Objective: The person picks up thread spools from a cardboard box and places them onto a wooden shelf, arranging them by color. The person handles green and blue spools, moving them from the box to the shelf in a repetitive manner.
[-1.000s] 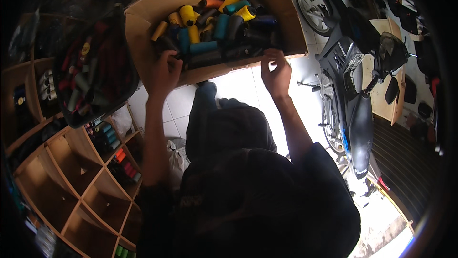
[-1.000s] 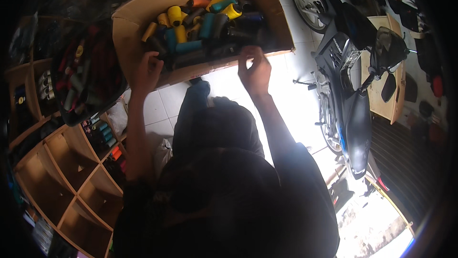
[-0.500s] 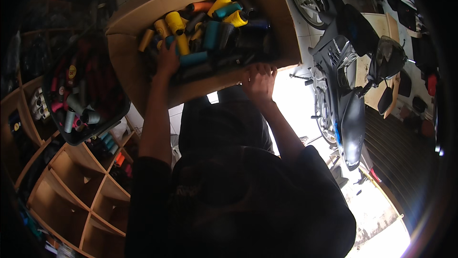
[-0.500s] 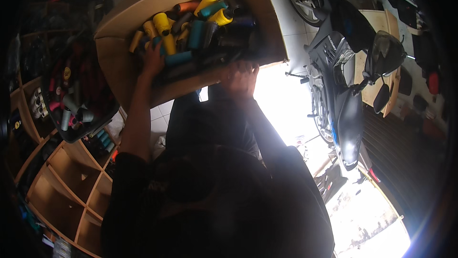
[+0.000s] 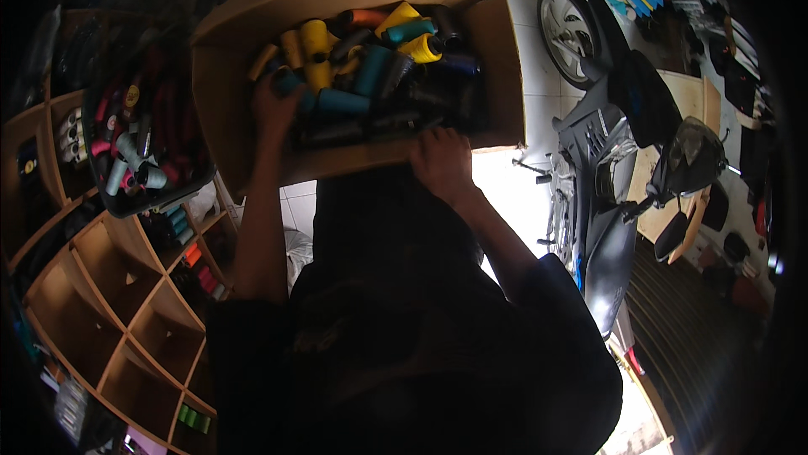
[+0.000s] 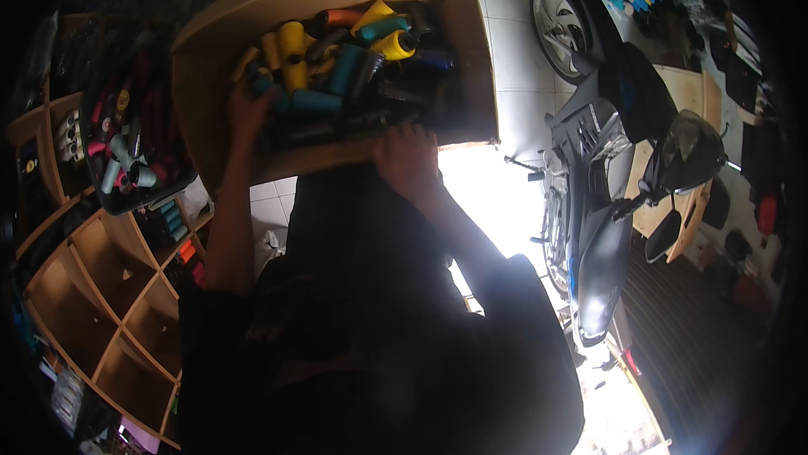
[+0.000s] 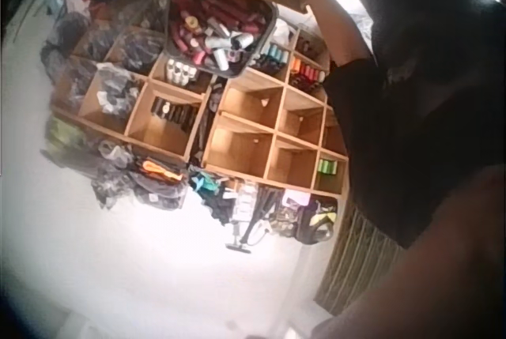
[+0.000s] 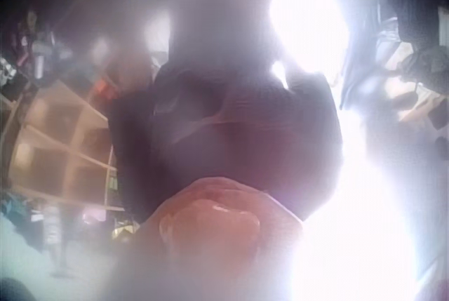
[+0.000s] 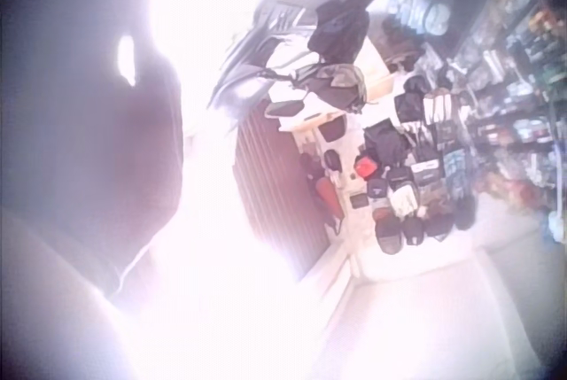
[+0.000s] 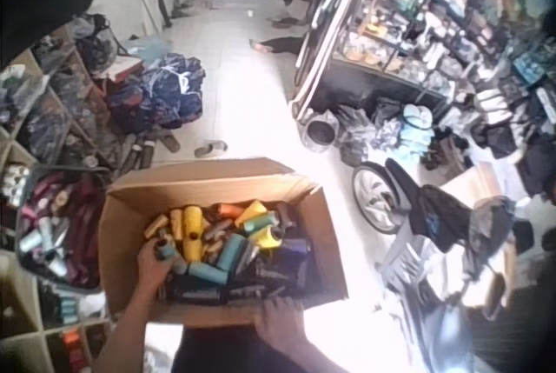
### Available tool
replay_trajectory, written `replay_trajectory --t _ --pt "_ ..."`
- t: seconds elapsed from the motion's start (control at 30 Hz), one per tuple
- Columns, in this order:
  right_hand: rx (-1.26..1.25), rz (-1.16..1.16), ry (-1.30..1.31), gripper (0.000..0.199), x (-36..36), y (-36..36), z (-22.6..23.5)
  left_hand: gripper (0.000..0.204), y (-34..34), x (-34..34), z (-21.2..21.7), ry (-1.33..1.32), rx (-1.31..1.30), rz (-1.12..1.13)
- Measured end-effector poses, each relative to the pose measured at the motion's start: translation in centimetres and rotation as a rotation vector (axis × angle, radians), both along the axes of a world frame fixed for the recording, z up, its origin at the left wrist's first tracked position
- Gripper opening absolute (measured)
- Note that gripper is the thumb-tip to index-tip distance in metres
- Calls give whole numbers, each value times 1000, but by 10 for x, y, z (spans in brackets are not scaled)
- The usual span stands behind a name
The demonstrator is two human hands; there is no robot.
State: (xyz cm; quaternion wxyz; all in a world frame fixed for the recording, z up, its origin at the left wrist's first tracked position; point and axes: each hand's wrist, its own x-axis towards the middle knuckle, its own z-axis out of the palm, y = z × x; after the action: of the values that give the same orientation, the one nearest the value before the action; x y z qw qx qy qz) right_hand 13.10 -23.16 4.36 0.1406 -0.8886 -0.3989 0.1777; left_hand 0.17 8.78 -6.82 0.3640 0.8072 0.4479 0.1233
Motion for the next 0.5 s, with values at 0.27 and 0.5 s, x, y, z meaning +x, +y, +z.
replay_trajectory --t 0.27,0.5 --pt "76 195 313 32 49 82 -15 53 -43 -62 114 -269 -644 607" --pt "-13 522 -283 57 64 124 -99 39 -65 -85 120 -667 -1007 587"
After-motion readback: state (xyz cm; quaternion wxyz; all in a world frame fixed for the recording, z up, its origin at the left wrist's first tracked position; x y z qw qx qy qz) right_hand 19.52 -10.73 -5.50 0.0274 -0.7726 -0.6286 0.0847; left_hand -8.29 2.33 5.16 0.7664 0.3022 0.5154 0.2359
